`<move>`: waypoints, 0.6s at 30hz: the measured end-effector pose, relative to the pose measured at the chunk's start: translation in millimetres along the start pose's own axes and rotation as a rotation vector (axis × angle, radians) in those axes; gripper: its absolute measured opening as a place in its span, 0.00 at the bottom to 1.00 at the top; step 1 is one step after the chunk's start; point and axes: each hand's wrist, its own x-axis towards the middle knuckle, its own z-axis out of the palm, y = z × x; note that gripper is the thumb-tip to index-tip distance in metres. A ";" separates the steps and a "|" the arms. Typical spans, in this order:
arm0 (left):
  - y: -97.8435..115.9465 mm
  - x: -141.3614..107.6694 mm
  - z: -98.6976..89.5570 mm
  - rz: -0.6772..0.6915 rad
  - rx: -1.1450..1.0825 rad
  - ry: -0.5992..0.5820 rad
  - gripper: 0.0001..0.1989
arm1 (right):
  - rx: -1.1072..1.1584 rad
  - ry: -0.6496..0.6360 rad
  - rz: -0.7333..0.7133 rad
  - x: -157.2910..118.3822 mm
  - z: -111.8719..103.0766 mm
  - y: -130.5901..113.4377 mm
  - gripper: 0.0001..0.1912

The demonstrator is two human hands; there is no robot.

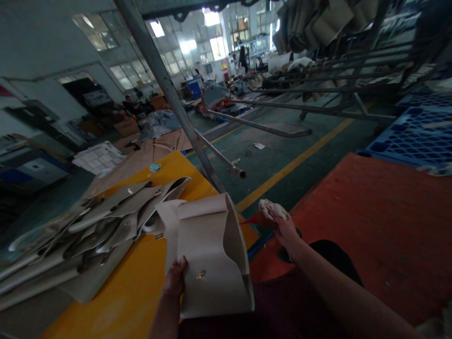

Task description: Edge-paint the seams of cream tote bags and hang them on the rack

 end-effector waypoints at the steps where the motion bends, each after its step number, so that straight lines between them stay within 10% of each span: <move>1: -0.5 0.0 -0.3 0.005 -0.009 -0.003 0.23 | -0.013 -0.021 -0.020 2.2 -1.6 1.1 0.34; 12: 10.8 -5.7 10.2 0.023 -0.011 0.031 0.22 | -0.074 -0.072 0.128 -42.0 -56.6 -3.1 0.31; 18: 74.2 7.1 40.9 0.151 -0.050 0.029 0.21 | -0.022 -0.063 0.126 -62.5 -105.8 -8.4 0.21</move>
